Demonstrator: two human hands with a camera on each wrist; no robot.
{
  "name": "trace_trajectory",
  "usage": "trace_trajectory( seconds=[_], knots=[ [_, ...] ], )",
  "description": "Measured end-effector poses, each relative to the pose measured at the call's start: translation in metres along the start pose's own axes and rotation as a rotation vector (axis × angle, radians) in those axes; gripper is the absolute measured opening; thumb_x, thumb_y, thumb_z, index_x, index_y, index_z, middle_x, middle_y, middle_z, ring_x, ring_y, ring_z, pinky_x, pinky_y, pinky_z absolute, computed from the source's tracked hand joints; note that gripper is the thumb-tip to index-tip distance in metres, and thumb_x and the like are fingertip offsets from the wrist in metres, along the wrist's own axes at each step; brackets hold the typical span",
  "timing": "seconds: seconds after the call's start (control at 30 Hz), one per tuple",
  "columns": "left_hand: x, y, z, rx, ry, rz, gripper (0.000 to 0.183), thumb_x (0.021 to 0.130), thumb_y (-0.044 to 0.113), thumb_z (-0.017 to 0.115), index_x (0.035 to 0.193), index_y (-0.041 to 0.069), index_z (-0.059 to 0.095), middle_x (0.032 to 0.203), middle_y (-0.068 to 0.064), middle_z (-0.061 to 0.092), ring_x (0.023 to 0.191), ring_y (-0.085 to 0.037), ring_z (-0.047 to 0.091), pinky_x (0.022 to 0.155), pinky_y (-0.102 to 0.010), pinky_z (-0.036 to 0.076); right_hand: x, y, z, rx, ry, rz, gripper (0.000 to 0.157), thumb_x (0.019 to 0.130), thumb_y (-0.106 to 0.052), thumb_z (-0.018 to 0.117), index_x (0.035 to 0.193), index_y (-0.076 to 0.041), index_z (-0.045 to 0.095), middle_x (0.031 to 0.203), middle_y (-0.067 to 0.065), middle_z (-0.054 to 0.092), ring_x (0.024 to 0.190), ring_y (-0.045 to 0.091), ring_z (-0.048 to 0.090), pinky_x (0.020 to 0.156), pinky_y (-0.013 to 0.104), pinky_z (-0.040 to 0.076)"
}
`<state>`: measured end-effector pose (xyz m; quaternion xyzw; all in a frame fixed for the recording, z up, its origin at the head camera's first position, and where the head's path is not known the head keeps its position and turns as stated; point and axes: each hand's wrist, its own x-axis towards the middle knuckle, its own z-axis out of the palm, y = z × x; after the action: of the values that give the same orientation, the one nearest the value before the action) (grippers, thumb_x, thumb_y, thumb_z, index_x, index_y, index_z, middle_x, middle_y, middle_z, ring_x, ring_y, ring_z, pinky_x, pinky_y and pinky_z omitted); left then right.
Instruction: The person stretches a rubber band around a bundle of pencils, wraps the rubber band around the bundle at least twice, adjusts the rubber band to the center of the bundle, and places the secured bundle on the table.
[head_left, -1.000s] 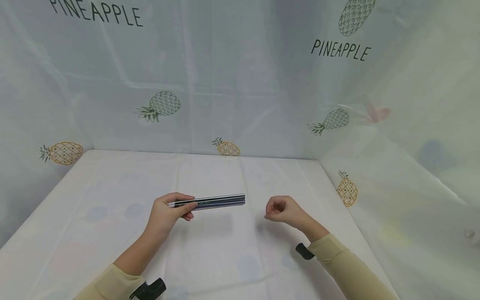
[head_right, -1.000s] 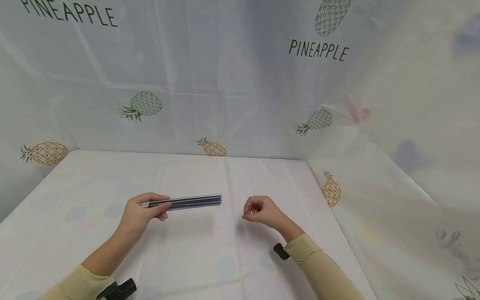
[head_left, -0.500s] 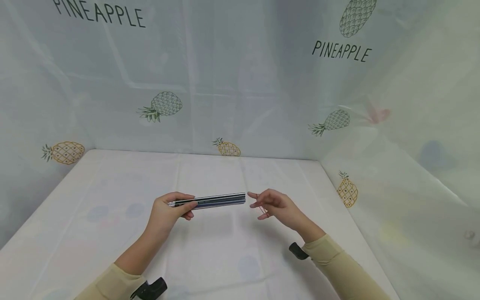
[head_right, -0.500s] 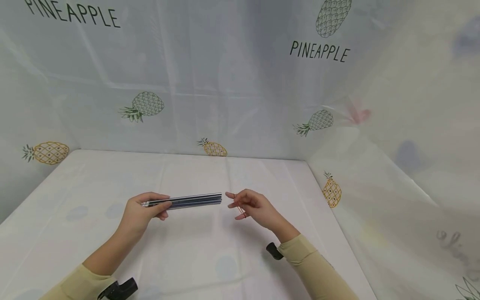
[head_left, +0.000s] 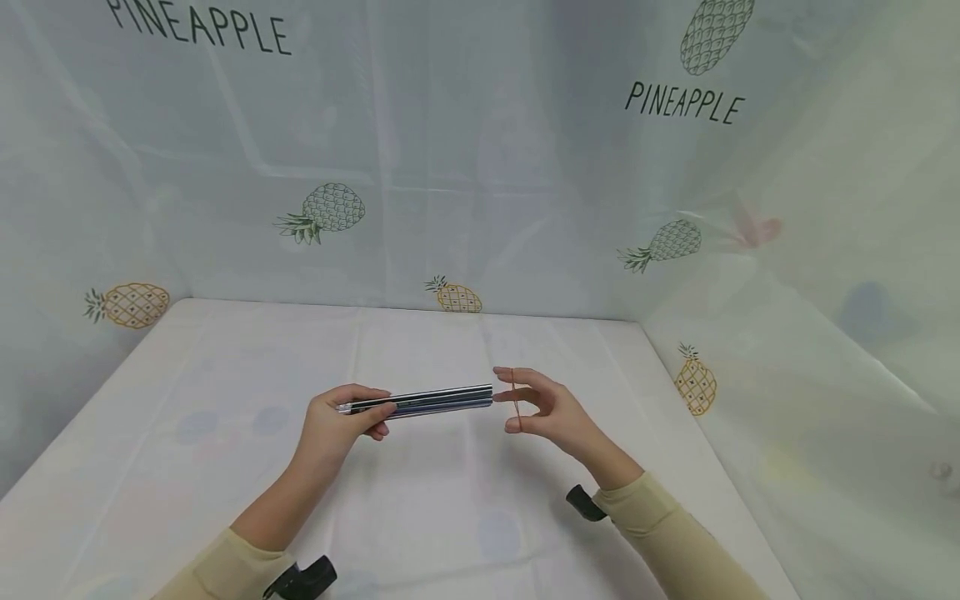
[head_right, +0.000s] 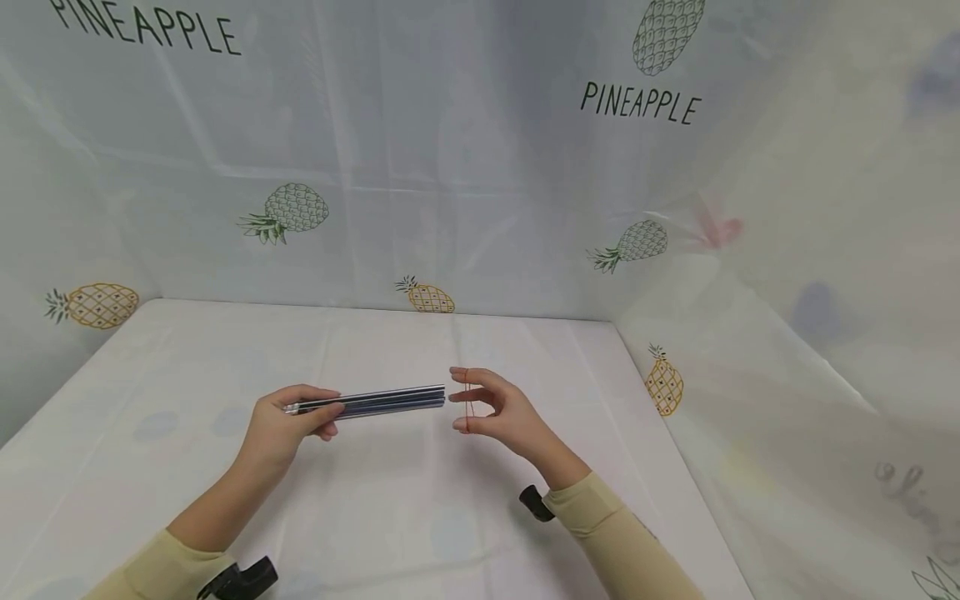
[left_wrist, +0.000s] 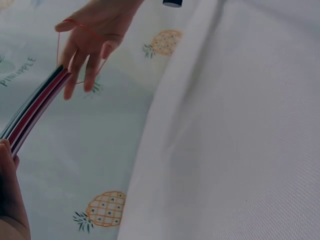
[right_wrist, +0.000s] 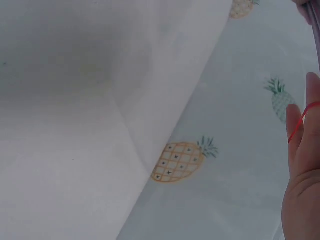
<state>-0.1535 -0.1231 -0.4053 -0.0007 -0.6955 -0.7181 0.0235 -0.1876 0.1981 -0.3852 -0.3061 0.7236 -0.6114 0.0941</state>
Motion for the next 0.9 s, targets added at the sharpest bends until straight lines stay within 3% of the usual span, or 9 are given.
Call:
trace_trajectory(
  seconds=[0.27,0.43,0.67,0.9],
  knots=[
    [-0.002,0.002,0.009,-0.021,-0.045,0.002,0.031,0.079,0.010,0.083,0.102,-0.006,0.070,0.073,-0.019,0.068,0.058,-0.026,0.067,0.065,-0.038,0.059,0.007,-0.008,0.013,0.038,-0.017,-0.035,0.062,0.082,0.003,0.076,0.137,-0.003,0.049,0.150,0.022,0.035,0.117,0.034,0.053,0.076,0.033,0.057],
    [-0.006,0.009,0.015,-0.030,-0.056,0.000,0.032,0.078,0.007,0.083,0.102,-0.008,0.070,0.073,-0.018,0.068,0.061,-0.031,0.067,0.064,-0.037,0.059,0.009,-0.009,0.017,0.048,-0.020,-0.038,0.060,0.082,0.001,0.076,0.136,-0.002,0.050,0.149,0.020,0.038,0.120,0.039,0.051,0.078,0.033,0.057],
    [-0.010,0.018,0.019,-0.072,-0.032,0.000,0.029,0.079,0.006,0.081,0.101,-0.010,0.069,0.075,-0.020,0.068,0.057,-0.025,0.066,0.064,-0.036,0.059,0.010,-0.010,0.018,-0.002,0.015,-0.010,0.058,0.082,0.004,0.076,0.135,-0.003,0.053,0.145,0.015,0.046,0.104,0.024,0.057,0.075,0.028,0.054],
    [-0.009,0.022,0.025,-0.090,0.018,-0.015,0.030,0.077,0.004,0.082,0.101,-0.011,0.070,0.074,-0.017,0.069,0.054,-0.022,0.066,0.064,-0.036,0.059,0.012,-0.012,0.017,-0.024,0.060,0.055,0.045,0.083,0.002,0.074,0.126,-0.005,0.062,0.131,0.010,0.058,0.100,0.021,0.061,0.084,0.032,0.055]
  ],
)
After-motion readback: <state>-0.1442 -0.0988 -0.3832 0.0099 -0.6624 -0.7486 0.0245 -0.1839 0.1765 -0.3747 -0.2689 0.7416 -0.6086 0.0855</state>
